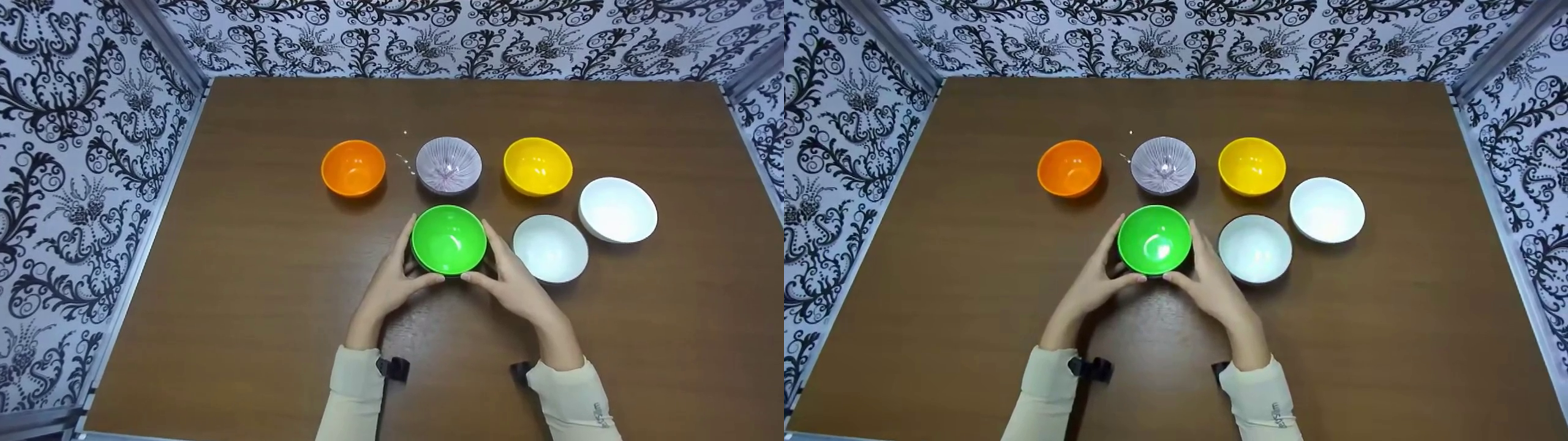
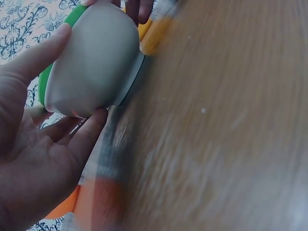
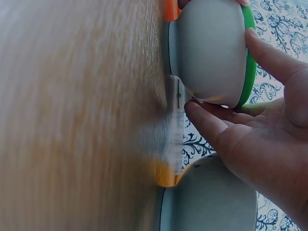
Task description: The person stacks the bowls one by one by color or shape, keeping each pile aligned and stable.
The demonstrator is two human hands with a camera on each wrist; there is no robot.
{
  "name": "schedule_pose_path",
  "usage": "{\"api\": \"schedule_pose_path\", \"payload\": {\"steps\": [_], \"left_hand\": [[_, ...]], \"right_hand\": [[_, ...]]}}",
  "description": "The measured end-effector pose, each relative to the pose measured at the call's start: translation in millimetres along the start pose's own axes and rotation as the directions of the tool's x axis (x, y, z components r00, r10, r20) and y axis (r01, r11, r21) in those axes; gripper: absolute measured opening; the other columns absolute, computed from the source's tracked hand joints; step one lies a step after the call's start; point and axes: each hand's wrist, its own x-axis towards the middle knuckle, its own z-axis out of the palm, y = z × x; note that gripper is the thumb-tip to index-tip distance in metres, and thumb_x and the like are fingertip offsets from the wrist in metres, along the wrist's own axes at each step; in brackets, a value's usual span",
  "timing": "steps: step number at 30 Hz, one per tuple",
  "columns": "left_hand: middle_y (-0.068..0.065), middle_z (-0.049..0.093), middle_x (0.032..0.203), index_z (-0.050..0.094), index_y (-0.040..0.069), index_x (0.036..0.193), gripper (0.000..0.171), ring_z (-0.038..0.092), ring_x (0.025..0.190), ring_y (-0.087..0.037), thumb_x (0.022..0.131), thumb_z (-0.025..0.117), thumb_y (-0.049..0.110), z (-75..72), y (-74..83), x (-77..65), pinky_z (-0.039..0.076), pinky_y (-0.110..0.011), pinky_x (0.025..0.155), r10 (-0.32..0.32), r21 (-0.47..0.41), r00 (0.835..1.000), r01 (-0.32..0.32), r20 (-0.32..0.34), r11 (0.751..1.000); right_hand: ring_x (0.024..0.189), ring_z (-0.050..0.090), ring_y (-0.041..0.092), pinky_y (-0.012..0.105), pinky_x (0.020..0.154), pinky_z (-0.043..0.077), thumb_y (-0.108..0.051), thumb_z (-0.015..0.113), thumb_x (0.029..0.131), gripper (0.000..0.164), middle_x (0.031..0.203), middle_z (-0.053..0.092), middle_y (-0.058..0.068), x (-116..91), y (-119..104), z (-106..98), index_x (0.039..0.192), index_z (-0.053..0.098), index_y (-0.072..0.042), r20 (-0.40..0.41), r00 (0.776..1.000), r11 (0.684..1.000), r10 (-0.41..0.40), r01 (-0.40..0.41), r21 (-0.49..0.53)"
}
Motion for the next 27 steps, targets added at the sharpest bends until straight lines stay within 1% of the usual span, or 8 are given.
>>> {"api": "schedule_pose_path", "payload": {"steps": [3, 7, 14, 18, 23, 27], "left_hand": [[-0.010, 0.018, 0.167, 0.012, 0.020, 0.162, 0.110, 0.033, 0.150, -0.026, 0.079, 0.085, 0.018, -2.2, 1.9, -0.3, 0.044, -0.036, 0.113, 0.004, -0.011, 1.000, -0.004, 0.001, 1.000], [-0.010, 0.020, 0.167, 0.012, 0.018, 0.162, 0.108, 0.030, 0.151, -0.026, 0.081, 0.084, 0.018, -7.7, 4.7, 1.0, 0.041, -0.037, 0.115, 0.006, -0.019, 1.000, -0.007, -0.020, 1.000], [-0.012, 0.025, 0.165, 0.014, 0.015, 0.161, 0.103, 0.033, 0.149, -0.030, 0.084, 0.081, 0.020, -20.0, 7.8, 3.1, 0.040, -0.045, 0.116, 0.027, 0.026, 0.997, -0.025, -0.068, 0.999], [-0.014, 0.026, 0.165, 0.014, 0.014, 0.161, 0.102, 0.034, 0.149, -0.031, 0.084, 0.081, 0.019, -27.3, 10.0, 5.0, 0.039, -0.046, 0.117, 0.042, 0.032, 0.995, -0.039, -0.090, 0.999], [-0.010, 0.026, 0.165, 0.015, 0.016, 0.161, 0.102, 0.034, 0.149, -0.031, 0.084, 0.081, 0.017, -35.8, 12.2, 7.7, 0.036, -0.046, 0.119, 0.045, 0.013, 0.992, -0.043, -0.121, 0.999], [-0.007, 0.028, 0.165, 0.017, 0.017, 0.161, 0.102, 0.034, 0.149, -0.032, 0.083, 0.082, 0.017, -42.8, 14.7, 9.9, 0.036, -0.046, 0.120, 0.053, 0.010, 0.985, -0.052, -0.164, 0.999]], "right_hand": [[0.153, 0.021, 0.036, 0.051, 0.121, 0.029, -0.024, 0.072, 0.092, 0.097, 0.167, 0.011, 0.018, 0.1, -0.6, 0.1, 0.160, 0.005, -0.004, -0.003, 1.000, 0.999, -0.010, 0.010, 0.032], [0.153, 0.020, 0.037, 0.052, 0.120, 0.028, -0.020, 0.072, 0.092, 0.095, 0.167, 0.011, 0.020, 0.1, -1.4, 0.6, 0.159, 0.006, -0.001, -0.009, 0.999, 0.998, -0.031, 0.031, 0.055], [0.153, 0.019, 0.037, 0.052, 0.121, 0.028, -0.021, 0.071, 0.093, 0.095, 0.167, 0.010, 0.018, -0.7, -2.6, 0.7, 0.160, 0.007, -0.004, -0.003, 1.000, 0.998, -0.012, 0.012, 0.065], [0.154, 0.019, 0.037, 0.052, 0.121, 0.028, -0.022, 0.072, 0.093, 0.096, 0.167, 0.010, 0.018, 0.0, -1.8, 0.7, 0.160, 0.006, -0.005, 0.002, 1.000, 0.997, -0.008, 0.008, 0.070], [0.154, 0.018, 0.036, 0.052, 0.121, 0.028, -0.023, 0.072, 0.092, 0.097, 0.168, 0.008, 0.018, 1.3, 0.5, 0.3, 0.160, 0.005, -0.005, 0.005, 1.000, 0.998, -0.001, 0.000, 0.062], [0.154, 0.017, 0.036, 0.052, 0.120, 0.029, -0.024, 0.073, 0.092, 0.098, 0.168, 0.007, 0.017, 1.0, 0.1, -0.1, 0.160, 0.005, -0.006, 0.009, 1.000, 0.999, 0.006, -0.006, 0.049]]}}
